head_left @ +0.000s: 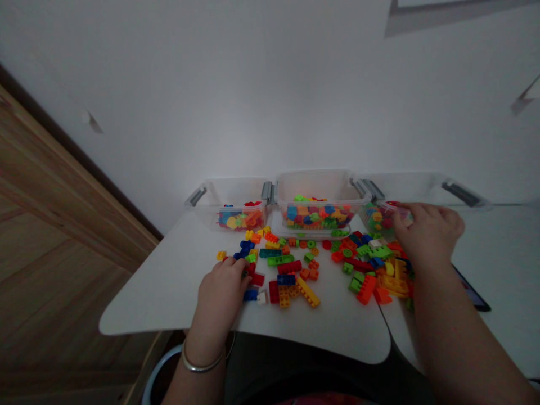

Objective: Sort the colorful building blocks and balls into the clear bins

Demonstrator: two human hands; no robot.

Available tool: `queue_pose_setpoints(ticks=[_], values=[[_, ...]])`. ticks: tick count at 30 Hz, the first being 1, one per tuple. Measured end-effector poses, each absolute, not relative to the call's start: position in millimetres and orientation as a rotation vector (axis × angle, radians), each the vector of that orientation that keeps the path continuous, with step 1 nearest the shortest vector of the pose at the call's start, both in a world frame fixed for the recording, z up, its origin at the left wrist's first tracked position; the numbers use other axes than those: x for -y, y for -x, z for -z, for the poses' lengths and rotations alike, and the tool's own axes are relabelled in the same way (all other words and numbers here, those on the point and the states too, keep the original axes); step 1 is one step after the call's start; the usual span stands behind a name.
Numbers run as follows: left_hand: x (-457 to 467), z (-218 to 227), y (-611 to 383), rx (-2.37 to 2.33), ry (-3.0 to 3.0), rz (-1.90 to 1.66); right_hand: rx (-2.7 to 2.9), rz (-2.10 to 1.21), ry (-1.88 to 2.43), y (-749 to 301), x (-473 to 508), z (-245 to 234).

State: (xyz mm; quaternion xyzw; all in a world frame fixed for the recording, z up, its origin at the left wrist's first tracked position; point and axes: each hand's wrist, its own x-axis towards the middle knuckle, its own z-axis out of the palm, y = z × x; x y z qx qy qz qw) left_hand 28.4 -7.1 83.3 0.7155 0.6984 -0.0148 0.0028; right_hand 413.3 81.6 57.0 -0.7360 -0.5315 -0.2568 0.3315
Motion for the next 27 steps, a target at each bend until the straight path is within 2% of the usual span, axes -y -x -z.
queue_pose_setpoints(ticks=[7, 13, 16, 18, 22, 27], values=[[-1.1, -81.1, -31.1, -2.158, -2.224, 0.099, 1.463, 0.661, 1.863, -411.3, -79.7, -54.0], [-5.8, -72.7, -28.4, -2.02, -2.323, -0.002, 1.515, 0.789, 1.583, -392.4, -66.6, -65.9], [-9.4, -69.2, -30.5, -2.0, -2.354, -0.246, 1.513, 0.776, 1.336, -368.6, -57.7, -71.8], [-12.2, -66.2, -35.8, -1.941, -2.303, -0.553, 1.587, 0.68, 1.209, -350.7, -52.3, -73.2], [-15.2, -55.7, -57.7, -1.569, -1.847, -1.092, 1.815, 0.468, 0.977, -319.9, -42.3, -70.4], [-13.8, -44.1, -90.4, -1.071, -1.374, -1.165, 2.083, 0.181, 0.697, -298.4, -34.6, -60.0]])
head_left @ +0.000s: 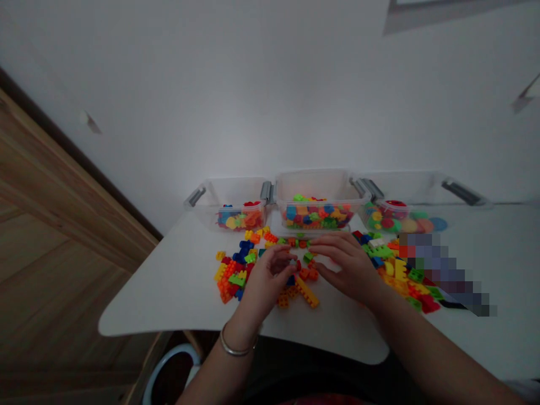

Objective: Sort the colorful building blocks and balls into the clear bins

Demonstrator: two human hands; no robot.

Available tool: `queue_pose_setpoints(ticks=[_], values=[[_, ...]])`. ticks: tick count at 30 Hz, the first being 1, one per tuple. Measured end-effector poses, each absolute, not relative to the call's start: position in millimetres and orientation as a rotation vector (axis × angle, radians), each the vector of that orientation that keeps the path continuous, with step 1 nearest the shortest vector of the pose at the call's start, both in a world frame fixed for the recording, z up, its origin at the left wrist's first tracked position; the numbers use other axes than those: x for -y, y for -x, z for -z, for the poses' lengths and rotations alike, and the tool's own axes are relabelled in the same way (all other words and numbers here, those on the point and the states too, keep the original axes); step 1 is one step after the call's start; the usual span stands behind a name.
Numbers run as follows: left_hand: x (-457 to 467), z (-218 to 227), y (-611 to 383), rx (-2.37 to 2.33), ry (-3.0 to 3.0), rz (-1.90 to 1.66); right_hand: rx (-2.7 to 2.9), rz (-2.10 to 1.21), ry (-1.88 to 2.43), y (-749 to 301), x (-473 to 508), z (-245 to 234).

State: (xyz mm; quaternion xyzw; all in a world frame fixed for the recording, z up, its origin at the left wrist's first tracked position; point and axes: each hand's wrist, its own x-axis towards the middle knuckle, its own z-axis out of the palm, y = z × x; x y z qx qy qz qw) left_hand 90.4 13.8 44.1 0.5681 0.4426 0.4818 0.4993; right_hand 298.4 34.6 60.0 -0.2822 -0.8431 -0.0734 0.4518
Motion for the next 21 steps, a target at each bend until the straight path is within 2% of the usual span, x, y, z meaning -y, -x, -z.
queue_pose_setpoints(ticks=[5, 14, 21], values=[[-15.6, -41.4, -106.6, -1.004, -1.319, -1.167, 2.136, 0.081, 0.617, -290.5, -34.9, -50.0], [-16.2, -41.0, -112.1, -1.047, -1.424, -1.12, 2.189, 0.153, 0.633, -290.9, -38.2, -43.9], [-15.5, -45.3, -98.1, -1.306, -2.069, -1.165, 2.103, 0.228, 0.8, -300.5, -41.1, -46.8]])
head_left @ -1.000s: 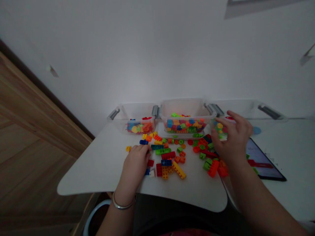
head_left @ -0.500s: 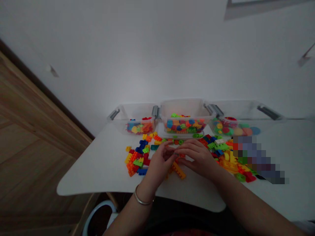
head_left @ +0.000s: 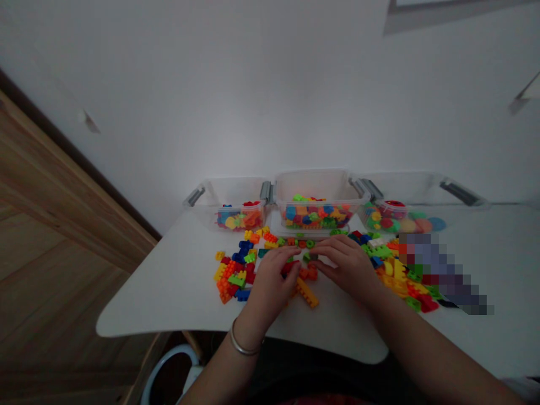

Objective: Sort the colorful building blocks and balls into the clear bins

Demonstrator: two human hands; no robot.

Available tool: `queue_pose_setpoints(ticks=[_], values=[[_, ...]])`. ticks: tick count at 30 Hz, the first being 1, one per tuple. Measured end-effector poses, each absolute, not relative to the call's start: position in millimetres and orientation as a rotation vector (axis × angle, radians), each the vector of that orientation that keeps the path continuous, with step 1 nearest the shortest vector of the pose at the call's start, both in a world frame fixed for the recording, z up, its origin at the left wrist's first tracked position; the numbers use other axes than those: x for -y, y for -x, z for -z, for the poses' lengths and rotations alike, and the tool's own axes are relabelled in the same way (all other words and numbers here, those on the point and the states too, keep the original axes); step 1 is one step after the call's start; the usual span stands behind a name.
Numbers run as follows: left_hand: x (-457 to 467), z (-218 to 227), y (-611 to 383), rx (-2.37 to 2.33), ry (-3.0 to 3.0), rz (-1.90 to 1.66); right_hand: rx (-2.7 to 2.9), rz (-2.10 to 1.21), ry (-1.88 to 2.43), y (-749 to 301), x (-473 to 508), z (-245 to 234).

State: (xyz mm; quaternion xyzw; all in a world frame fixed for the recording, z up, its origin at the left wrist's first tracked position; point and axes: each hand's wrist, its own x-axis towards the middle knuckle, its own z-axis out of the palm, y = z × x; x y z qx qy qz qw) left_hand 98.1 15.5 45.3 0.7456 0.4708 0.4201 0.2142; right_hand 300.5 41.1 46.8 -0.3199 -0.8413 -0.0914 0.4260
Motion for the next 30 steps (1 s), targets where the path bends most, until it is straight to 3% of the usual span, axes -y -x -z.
queue_pose_setpoints(ticks=[8, 11, 16, 30], values=[[-22.0, -38.6, -80.2, -1.736, -2.398, -1.001, 1.408, 0.413, 1.478, -390.0, -74.5, -79.1], [-24.2, -35.0, -80.8, -1.777, -2.419, -0.935, 1.192, 0.239, 1.495, -419.8, -86.9, -69.8], [-25.9, -30.8, -83.2, -1.798, -2.455, -0.866, 1.117, 0.349, 1.528, -434.5, -94.4, -47.9], [-27.0, -29.8, -83.2, -1.755, -2.479, -0.877, 1.146, 0.511, 1.626, -432.0, -107.1, -49.3]])
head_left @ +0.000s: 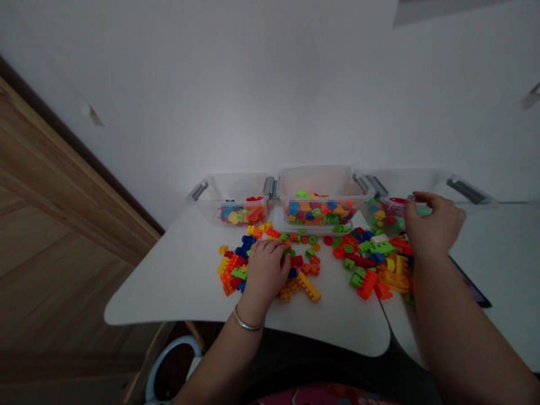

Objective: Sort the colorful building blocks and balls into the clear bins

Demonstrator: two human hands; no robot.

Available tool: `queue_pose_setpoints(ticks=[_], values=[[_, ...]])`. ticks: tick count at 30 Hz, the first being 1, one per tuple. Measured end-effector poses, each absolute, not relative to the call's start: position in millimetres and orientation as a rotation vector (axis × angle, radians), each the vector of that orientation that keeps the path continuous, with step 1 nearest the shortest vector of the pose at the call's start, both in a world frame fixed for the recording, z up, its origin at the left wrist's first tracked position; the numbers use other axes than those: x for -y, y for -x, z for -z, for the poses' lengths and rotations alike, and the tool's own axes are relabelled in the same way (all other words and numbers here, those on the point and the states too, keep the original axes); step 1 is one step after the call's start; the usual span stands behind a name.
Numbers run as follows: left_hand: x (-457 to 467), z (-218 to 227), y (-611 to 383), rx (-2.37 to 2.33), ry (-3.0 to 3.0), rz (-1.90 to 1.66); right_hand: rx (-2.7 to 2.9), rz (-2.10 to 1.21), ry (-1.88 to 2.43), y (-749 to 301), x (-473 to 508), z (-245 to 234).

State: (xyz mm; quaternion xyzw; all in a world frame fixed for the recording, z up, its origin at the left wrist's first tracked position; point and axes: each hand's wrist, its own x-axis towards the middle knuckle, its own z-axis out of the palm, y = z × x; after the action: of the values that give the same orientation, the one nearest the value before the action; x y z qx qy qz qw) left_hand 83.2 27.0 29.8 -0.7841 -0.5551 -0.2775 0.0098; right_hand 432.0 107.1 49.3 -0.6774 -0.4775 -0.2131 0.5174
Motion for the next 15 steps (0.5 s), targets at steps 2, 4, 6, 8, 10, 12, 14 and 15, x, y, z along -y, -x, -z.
queue_pose_setpoints(ticks=[2, 4, 6, 8, 10, 12, 14, 15], values=[[-27.2, -28.6, -82.9, 1.735, 2.45, 0.865, 1.165, 0.541, 1.633, -431.4, -107.5, -47.8], [-27.2, -28.1, -82.9, 1.745, 2.456, 0.865, 1.187, 0.548, 1.636, -431.1, -106.4, -47.0], [-27.0, -28.2, -83.0, 1.753, 2.458, 0.865, 1.219, 0.542, 1.627, -431.3, -104.4, -47.0], [-26.8, -28.9, -83.3, 1.754, 2.46, 0.862, 1.243, 0.523, 1.608, -431.9, -101.9, -47.7], [-26.6, -29.6, -83.4, 1.752, 2.466, 0.85, 1.263, 0.479, 1.601, -431.5, -99.0, -49.2], [-26.6, -30.0, -83.6, 1.752, 2.47, 0.837, 1.288, 0.421, 1.614, -428.5, -94.9, -52.2], [-26.8, -30.0, -83.9, 1.752, 2.471, 0.84, 1.322, 0.407, 1.628, -420.4, -88.1, -58.1], [-26.8, -29.9, -84.2, 1.752, 2.471, 0.847, 1.34, 0.42, 1.622, -413.9, -83.5, -62.4]])
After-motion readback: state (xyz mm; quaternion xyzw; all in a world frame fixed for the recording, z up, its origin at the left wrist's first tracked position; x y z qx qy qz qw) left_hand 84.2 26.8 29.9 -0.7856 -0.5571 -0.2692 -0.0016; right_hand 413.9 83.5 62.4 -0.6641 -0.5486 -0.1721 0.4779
